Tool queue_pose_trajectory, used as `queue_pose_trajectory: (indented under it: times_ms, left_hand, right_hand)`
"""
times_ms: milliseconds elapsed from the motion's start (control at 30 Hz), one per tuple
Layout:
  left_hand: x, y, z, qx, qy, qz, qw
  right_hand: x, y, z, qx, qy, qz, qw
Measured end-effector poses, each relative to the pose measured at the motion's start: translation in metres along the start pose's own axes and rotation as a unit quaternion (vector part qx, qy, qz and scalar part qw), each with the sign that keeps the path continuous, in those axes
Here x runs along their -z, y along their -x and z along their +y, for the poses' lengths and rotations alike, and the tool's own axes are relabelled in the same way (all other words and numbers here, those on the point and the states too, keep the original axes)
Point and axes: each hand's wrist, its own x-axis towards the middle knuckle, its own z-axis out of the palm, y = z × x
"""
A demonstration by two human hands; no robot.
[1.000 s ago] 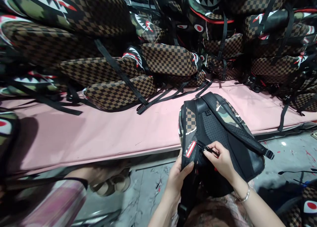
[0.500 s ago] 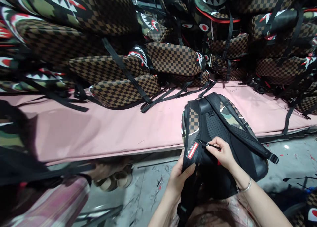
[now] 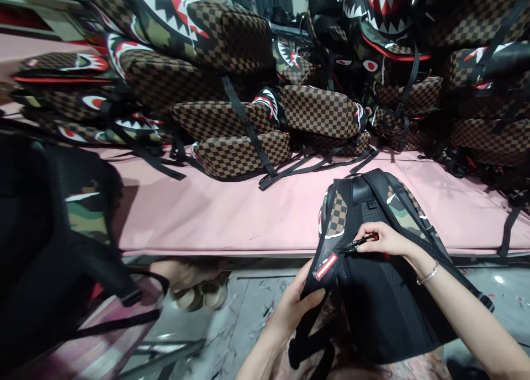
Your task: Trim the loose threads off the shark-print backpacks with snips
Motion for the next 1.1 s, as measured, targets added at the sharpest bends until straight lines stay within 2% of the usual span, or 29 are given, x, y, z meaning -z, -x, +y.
queue_pose_trajectory:
  times_ms: [133, 300, 500, 733, 933, 1100]
  left_hand:
    - [0.007, -0.001, 0.003, 0.012, 0.011, -0.016, 1.000]
    - [0.008, -0.001, 0.005, 0.016, 0.043, -0.049, 0.998]
    - [0.009, -0.002, 0.005, 0.022, 0.063, -0.056, 0.996]
    - [0.007, -0.001, 0.014, 0.019, 0.051, -0.050, 0.997]
    - [0.004, 0.001, 0.016, -0.006, 0.029, -0.047, 0.998]
    - [0.003, 0.001, 0.016, -0.013, 0.035, -0.066, 0.997]
  right_hand:
    - [0.004, -0.017, -0.013, 0.024, 0.049, -0.067, 0.996]
    - [0.004, -0.030, -0.019, 0.039, 0.091, -0.114, 0.989]
    - [0.008, -0.036, -0.017, 0.061, 0.110, -0.119, 0.985]
    - [0.012, -0.033, -0.023, 0.035, 0.091, -0.124, 0.987]
    - [0.005, -0.036, -0.032, 0.052, 0.125, -0.151, 0.979]
    - [-0.003, -0.036, -0.038, 0.073, 0.157, -0.167, 0.971]
